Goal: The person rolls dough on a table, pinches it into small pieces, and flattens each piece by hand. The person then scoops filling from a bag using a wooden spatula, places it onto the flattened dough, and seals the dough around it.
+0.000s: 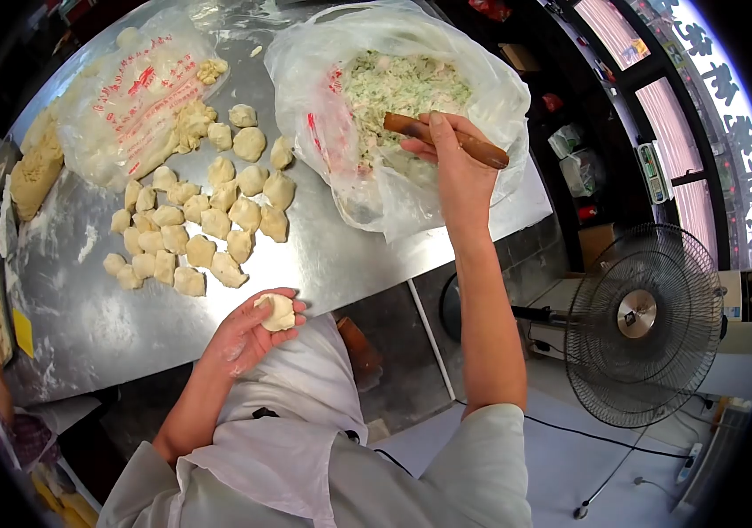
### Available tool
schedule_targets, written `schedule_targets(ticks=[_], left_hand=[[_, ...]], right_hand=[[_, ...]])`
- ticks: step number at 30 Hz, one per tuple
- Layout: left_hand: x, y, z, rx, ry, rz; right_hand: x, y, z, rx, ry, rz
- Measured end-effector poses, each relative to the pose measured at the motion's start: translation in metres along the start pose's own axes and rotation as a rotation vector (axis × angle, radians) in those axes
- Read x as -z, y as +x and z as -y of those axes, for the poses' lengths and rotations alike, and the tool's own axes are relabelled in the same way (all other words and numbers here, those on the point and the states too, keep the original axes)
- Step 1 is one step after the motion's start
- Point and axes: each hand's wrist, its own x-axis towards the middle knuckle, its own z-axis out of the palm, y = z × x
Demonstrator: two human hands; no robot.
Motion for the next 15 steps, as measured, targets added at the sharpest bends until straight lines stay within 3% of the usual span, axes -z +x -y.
schedule_targets(ticks=[8,11,15], left_hand=[[-0.019,0.005,-0.005,-0.095,-0.058,0.011],[-0.031,0.009,-0.023,-0.153,-0.139,0.049],[-0.059,0.013,-0.057,-0.307,-0.190,0.069]], right_hand=[[0.002,-0.003,0.001,-0.108,0.162,0.014],[-0.004,-0.013,0.008,0.021,0.218,-0.097],[-0.015,-0.054,0.025,0.070,0.261,-0.044]])
